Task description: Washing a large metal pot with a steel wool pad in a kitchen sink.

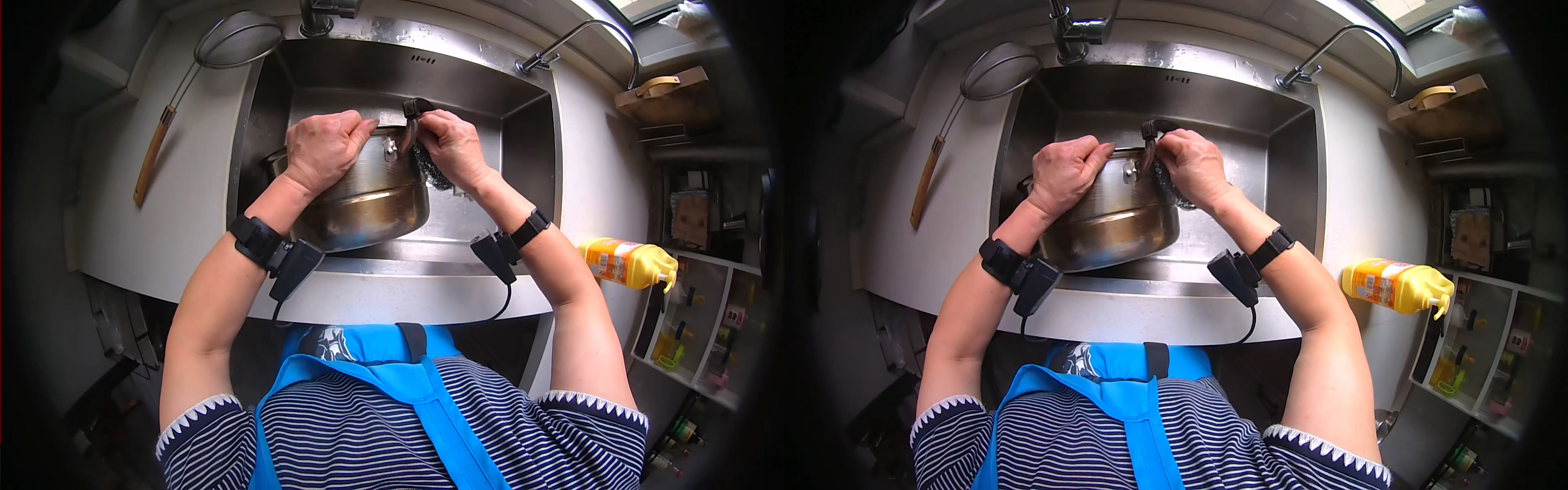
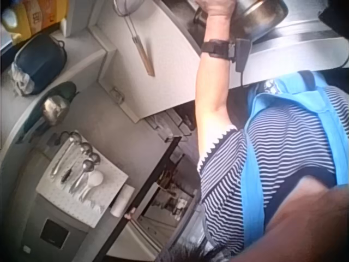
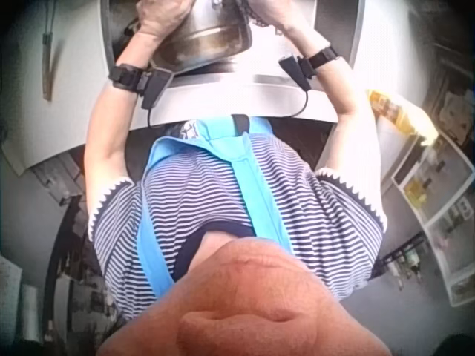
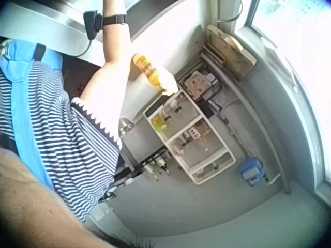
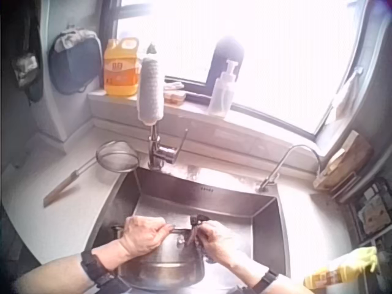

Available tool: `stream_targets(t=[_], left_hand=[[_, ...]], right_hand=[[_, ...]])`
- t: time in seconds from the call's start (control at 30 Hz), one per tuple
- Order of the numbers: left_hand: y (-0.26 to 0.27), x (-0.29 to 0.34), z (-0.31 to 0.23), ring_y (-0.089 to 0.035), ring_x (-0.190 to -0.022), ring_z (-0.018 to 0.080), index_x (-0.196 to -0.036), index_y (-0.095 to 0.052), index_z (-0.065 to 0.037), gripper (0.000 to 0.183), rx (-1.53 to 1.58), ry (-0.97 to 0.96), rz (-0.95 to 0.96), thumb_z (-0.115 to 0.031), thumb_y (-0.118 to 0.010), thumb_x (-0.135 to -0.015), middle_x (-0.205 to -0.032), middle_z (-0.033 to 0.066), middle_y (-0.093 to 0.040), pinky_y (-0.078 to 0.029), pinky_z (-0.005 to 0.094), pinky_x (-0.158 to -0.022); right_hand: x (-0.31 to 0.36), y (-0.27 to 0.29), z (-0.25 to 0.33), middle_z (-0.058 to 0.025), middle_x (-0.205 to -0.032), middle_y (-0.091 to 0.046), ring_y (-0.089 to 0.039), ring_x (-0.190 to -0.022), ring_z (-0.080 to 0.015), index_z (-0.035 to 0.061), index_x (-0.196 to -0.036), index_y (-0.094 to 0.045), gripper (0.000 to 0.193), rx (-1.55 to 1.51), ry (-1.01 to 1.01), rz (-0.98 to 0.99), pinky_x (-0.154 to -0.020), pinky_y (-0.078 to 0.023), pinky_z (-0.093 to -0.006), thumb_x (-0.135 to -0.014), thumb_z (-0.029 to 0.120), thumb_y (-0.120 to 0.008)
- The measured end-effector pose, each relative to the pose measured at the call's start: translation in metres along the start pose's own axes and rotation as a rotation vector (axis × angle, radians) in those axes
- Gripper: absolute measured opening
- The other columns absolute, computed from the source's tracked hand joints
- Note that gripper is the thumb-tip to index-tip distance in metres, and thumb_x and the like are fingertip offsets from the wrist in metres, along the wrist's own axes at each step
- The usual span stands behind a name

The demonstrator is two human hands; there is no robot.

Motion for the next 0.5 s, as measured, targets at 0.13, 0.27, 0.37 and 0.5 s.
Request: stream_targets(t=[0.13, 0.27, 0.37, 0.5], left_hand=[[-0.001, 0.000, 0.001, -0.055, -0.053, 0.0306, -0.063, -0.056, -0.009, 0.037, -0.018, 0.024, 0.005, -0.036, -0.057, -0.089, -0.058, 0.0113, -0.055, -0.041, 0.0387, -0.047], [-0.001, 0.000, 0.000, -0.055, -0.053, 0.0304, -0.063, -0.056, -0.009, 0.037, -0.023, -0.001, -0.020, -0.035, -0.057, -0.089, -0.058, 0.0112, -0.055, -0.041, 0.0389, -0.047], [-0.002, 0.001, 0.002, -0.056, -0.054, 0.0302, -0.063, -0.056, -0.009, 0.036, -0.013, 0.003, -0.025, -0.035, -0.057, -0.088, -0.058, 0.0109, -0.055, -0.042, 0.0390, -0.047], [0.001, 0.001, 0.000, -0.056, -0.054, 0.0298, -0.063, -0.056, -0.010, 0.036, 0.001, -0.006, -0.044, -0.035, -0.057, -0.088, -0.058, 0.0106, -0.055, -0.042, 0.0389, -0.047]], right_hand=[[0.012, 0.001, 0.006, -0.0062, -0.091, -0.059, -0.061, -0.078, -0.0278, 0.0099, -0.085, -0.064, 0.008, 0.039, -0.142, -0.084, -0.067, -0.050, -0.0373, -0.078, 0.013, -0.066], [0.020, -0.001, 0.007, -0.0103, -0.092, -0.059, -0.060, -0.082, -0.0285, 0.0065, -0.086, -0.064, 0.009, -0.071, -0.208, -0.113, -0.070, -0.049, -0.0362, -0.079, 0.009, -0.066], [0.028, -0.003, 0.006, -0.0109, -0.095, -0.060, -0.060, -0.083, -0.0278, 0.0048, -0.089, -0.065, 0.011, -0.227, -0.205, -0.124, -0.072, -0.049, -0.0349, -0.078, 0.007, -0.066], [0.029, -0.003, 0.013, -0.0089, -0.091, -0.061, -0.060, -0.083, -0.0251, 0.0052, -0.090, -0.066, 0.012, -0.305, -0.199, -0.169, -0.073, -0.049, -0.0319, -0.078, 0.006, -0.067]])
Point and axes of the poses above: each hand's wrist, its own x-axis away from the middle knuckle, its own y-axis out of the back of the hand, z = x × y, the point moved 7 cm from there along -x, towards the middle knuckle
